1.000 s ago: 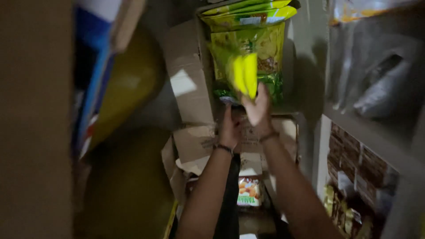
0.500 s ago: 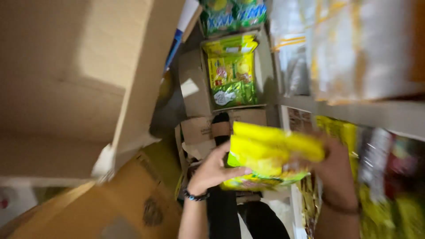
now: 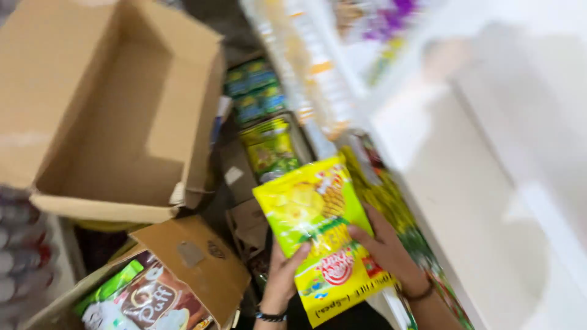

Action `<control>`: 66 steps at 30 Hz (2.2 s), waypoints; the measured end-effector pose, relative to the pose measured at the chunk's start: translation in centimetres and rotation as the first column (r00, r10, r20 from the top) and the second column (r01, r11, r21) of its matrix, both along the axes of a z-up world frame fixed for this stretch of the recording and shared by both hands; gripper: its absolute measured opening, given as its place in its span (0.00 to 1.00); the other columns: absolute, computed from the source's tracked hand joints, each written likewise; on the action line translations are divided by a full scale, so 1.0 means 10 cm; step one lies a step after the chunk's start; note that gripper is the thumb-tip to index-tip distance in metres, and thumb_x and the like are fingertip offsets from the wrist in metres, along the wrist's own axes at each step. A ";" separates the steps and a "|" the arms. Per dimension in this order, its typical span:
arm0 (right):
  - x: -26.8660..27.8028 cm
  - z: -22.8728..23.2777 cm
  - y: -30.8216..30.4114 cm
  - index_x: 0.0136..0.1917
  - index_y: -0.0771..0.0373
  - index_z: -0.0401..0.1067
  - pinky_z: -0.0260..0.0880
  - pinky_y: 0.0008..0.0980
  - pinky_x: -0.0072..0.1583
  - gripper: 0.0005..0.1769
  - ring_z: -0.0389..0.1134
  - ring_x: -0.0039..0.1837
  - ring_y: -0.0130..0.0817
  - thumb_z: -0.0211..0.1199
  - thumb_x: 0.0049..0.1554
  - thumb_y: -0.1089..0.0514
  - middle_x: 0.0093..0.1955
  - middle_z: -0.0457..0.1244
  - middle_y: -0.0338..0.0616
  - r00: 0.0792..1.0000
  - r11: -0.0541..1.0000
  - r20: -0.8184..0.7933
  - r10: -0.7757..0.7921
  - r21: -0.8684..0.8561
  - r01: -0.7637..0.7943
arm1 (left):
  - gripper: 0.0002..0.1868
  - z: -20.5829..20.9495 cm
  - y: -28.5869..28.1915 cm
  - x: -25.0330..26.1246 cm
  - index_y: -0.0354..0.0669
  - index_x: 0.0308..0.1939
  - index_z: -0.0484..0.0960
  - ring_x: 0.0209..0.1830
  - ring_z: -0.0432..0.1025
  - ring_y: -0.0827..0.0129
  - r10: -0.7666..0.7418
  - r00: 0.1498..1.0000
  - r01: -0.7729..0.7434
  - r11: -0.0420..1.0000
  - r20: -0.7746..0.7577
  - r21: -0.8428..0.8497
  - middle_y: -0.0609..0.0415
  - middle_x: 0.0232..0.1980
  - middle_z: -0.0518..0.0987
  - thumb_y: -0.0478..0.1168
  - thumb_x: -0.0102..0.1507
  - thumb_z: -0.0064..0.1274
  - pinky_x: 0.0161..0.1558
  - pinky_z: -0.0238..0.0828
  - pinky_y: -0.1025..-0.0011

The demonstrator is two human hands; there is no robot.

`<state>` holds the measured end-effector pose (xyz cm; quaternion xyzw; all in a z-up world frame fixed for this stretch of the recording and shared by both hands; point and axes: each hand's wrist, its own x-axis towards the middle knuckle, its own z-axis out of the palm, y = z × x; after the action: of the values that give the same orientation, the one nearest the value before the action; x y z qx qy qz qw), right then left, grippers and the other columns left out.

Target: Organizing and stocking snack and candy bags on grocery store shelves from boxes.

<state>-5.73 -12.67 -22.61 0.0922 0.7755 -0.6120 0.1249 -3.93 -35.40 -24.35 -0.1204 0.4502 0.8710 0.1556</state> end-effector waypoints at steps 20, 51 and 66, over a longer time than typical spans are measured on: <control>2.57 2.19 0.98 0.81 0.69 0.58 0.73 0.33 0.68 0.33 0.68 0.68 0.35 0.59 0.64 0.74 0.71 0.63 0.51 0.386 0.508 -0.743 -0.546 0.072 0.858 | 0.36 2.87 3.07 -0.55 0.30 0.76 0.60 0.61 0.74 0.60 -0.666 0.501 0.849 0.502 -0.553 0.164 0.42 0.66 0.75 0.36 0.67 0.57 0.58 0.77 0.62; 2.23 1.94 0.82 0.71 0.67 0.60 0.78 0.32 0.59 0.24 0.74 0.59 0.38 0.56 0.62 0.71 0.75 0.55 0.60 0.394 0.626 -0.820 -0.415 0.057 0.777 | 0.32 2.45 3.71 -0.60 0.35 0.76 0.64 0.75 0.65 0.59 -0.594 0.387 0.584 0.749 -0.705 -0.311 0.44 0.75 0.70 0.49 0.73 0.51 0.75 0.62 0.66; -0.22 -0.24 0.21 0.58 0.60 0.77 0.74 0.32 0.45 0.14 0.76 0.43 0.35 0.62 0.61 0.55 0.49 0.73 0.47 0.974 0.920 -0.160 0.162 0.381 -0.090 | 0.20 -1.32 0.78 -0.79 0.43 0.64 0.75 0.65 0.70 0.64 0.099 0.961 -0.038 0.972 0.258 -0.231 0.55 0.62 0.77 0.44 0.69 0.50 0.63 0.66 0.66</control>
<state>-7.91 -10.58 -25.06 0.0056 0.8897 -0.4510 0.0706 -11.84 -27.60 -37.57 -0.2694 0.5158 0.7953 0.1703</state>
